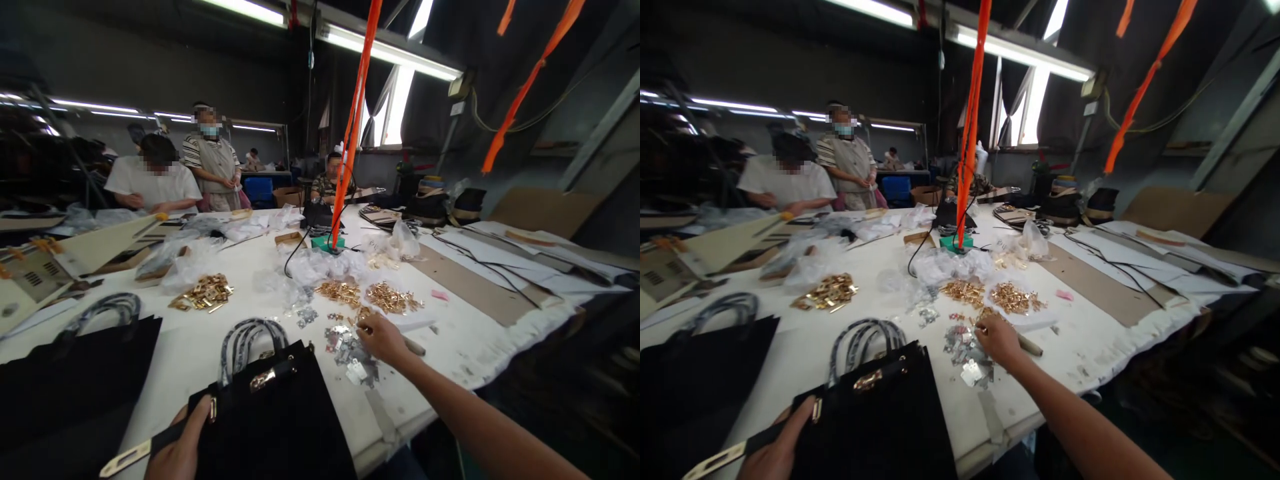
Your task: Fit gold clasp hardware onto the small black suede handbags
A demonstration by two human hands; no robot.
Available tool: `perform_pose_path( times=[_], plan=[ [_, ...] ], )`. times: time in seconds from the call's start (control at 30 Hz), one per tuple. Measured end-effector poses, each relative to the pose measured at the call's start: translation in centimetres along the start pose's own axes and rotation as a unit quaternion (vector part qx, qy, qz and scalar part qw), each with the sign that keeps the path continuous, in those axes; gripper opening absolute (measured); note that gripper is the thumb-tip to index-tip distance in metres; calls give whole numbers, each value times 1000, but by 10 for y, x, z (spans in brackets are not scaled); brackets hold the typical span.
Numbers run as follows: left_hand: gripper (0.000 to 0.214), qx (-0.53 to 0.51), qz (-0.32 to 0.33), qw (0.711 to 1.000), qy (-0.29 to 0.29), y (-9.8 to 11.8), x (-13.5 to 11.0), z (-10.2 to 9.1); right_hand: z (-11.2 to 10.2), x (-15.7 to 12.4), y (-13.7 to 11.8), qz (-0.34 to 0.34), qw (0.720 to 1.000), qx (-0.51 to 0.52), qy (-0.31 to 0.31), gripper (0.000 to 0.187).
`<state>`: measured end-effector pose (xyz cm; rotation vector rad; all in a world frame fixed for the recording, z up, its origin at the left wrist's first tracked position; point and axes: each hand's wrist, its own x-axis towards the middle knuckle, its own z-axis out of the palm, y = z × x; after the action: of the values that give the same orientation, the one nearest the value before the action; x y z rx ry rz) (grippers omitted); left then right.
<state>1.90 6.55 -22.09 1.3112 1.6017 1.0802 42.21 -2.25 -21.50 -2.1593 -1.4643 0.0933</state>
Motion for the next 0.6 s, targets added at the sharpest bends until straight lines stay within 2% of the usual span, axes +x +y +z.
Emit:
perform_pose_path(
  times=[0.17, 0.3, 0.47, 0.6],
  plan=[
    [47, 35, -19, 998, -55, 7, 5, -1, 17, 46, -1, 20, 998, -46, -48, 25],
    [51, 43, -24, 995, -85, 9, 4, -8, 31, 66, 1, 40, 993, -67, -88, 15],
    [58, 37, -12, 994, -105, 12, -5, -10, 30, 62, 5, 31, 997, -33, -65, 19],
    [54, 17, 16, 995, -101, 16, -17, -13, 15, 37, -8, -6, 999, 31, -22, 26]
  ],
)
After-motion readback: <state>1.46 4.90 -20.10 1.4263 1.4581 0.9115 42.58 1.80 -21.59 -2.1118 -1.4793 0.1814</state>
